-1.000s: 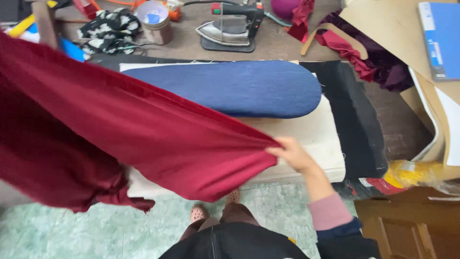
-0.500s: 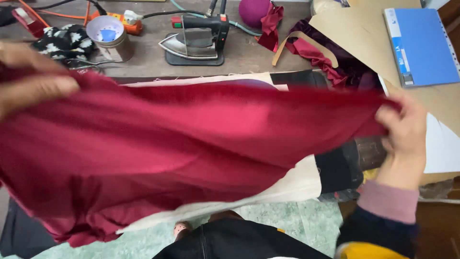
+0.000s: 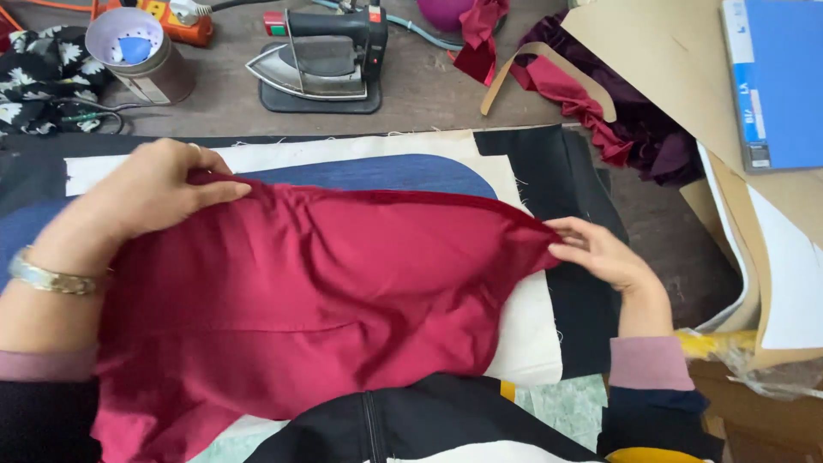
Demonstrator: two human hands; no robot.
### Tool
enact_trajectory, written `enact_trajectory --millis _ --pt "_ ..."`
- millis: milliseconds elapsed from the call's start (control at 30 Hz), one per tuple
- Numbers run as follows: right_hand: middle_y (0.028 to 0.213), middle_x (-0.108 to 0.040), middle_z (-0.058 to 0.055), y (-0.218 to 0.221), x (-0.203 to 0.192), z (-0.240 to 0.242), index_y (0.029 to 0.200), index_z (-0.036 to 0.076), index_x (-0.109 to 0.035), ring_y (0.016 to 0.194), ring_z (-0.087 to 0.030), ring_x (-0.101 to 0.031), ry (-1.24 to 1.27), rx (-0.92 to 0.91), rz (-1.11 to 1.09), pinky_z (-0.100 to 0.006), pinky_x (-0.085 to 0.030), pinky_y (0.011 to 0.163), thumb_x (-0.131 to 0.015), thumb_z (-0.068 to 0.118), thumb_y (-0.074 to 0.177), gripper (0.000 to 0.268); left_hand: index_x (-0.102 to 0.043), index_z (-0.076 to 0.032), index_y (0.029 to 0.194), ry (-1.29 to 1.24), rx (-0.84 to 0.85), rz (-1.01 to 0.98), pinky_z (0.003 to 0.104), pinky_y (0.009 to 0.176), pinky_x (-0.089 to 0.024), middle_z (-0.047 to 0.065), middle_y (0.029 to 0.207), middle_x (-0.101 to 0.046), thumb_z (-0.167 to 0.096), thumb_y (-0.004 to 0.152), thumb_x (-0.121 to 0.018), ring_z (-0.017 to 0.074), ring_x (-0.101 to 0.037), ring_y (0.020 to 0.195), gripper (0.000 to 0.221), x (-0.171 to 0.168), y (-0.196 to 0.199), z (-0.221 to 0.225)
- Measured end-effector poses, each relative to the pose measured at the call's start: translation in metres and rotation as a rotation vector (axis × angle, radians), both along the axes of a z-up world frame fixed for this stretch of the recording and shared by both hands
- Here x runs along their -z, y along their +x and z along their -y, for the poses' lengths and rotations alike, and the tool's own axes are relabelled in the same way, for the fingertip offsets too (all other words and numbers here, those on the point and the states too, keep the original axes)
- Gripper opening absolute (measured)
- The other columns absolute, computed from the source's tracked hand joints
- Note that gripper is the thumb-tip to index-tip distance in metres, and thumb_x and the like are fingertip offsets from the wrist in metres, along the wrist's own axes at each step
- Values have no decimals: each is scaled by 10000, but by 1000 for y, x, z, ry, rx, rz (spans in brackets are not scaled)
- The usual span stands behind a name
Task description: Smoothing and pressing a red garment using a steam iron on a specialized pressing board.
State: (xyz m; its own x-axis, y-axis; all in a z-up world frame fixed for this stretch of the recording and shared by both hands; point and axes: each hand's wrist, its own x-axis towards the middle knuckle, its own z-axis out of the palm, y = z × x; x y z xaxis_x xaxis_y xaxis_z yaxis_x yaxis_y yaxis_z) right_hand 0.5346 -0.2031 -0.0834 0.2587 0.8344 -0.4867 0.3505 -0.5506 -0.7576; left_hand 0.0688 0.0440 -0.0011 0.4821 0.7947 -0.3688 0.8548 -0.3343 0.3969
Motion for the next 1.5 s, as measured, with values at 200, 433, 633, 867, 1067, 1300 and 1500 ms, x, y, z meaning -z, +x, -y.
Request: enact_trajectory --millis 200,433,633,867,1067,1300,1500 --pt "1280 -547 -112 -53 -2 -39 1259 69 -557 1225 -241 -530 531 -230 262 -374 -404 1072 -598 95 883 380 -739 -128 860 21 -27 32 353 718 -439 58 823 -739 -346 872 -664 230 -631 745 231 26 -1 2" --pt "1050 -602 -137 -101 -5 -75 1134 -10 -654 983 -265 -573 860 -486 545 -361 -460 891 -643 47 896 246 -695 -100 826 131 -20 186 365 680 -438 64 748 -700 -366 888 -666 232 -615 685 275 37 -12 16" --pt "884 -637 -49 -102 -3 -88 980 84 -709 827 -238 -640 799 -381 510 -361 -533 806 -675 40 907 91 -698 -74 1066 260 -39 378 404 752 -531 134 802 -641 -298 842 -720 319 -655 834 318 43 -28 37" --pt "924 -622 -72 -93 -1 -78 1014 10 -604 844 -167 -570 634 -286 350 -284 -438 786 -522 56 983 99 -632 -47 1136 160 -18 299 379 854 -461 117 1061 -657 -265 825 -630 281 -633 947 380 26 -54 64" --pt "955 -610 -70 -94 -6 -74 1049 15 -600 867 -172 -561 572 -293 331 -286 -426 780 -446 95 1019 176 -617 -61 1128 205 -224 -129 508 853 -434 100 1082 -680 -600 727 -681 329 -602 1064 675 26 -92 91" --pt "950 -599 -69 -90 -20 -70 984 51 -645 880 -178 -570 565 -431 322 -289 -438 829 -701 138 851 168 -618 -175 884 -197 3 818 343 912 -403 77 1089 -466 -141 857 -661 194 -455 1045 61 6 -68 116" --pt "882 -561 -51 -71 -23 -54 931 33 -633 825 -150 -531 586 -294 306 -262 -410 769 -661 62 915 43 -609 -52 1123 -388 196 1082 480 1155 -316 236 1556 -296 -186 915 -553 350 -338 1452 254 -4 -25 105"
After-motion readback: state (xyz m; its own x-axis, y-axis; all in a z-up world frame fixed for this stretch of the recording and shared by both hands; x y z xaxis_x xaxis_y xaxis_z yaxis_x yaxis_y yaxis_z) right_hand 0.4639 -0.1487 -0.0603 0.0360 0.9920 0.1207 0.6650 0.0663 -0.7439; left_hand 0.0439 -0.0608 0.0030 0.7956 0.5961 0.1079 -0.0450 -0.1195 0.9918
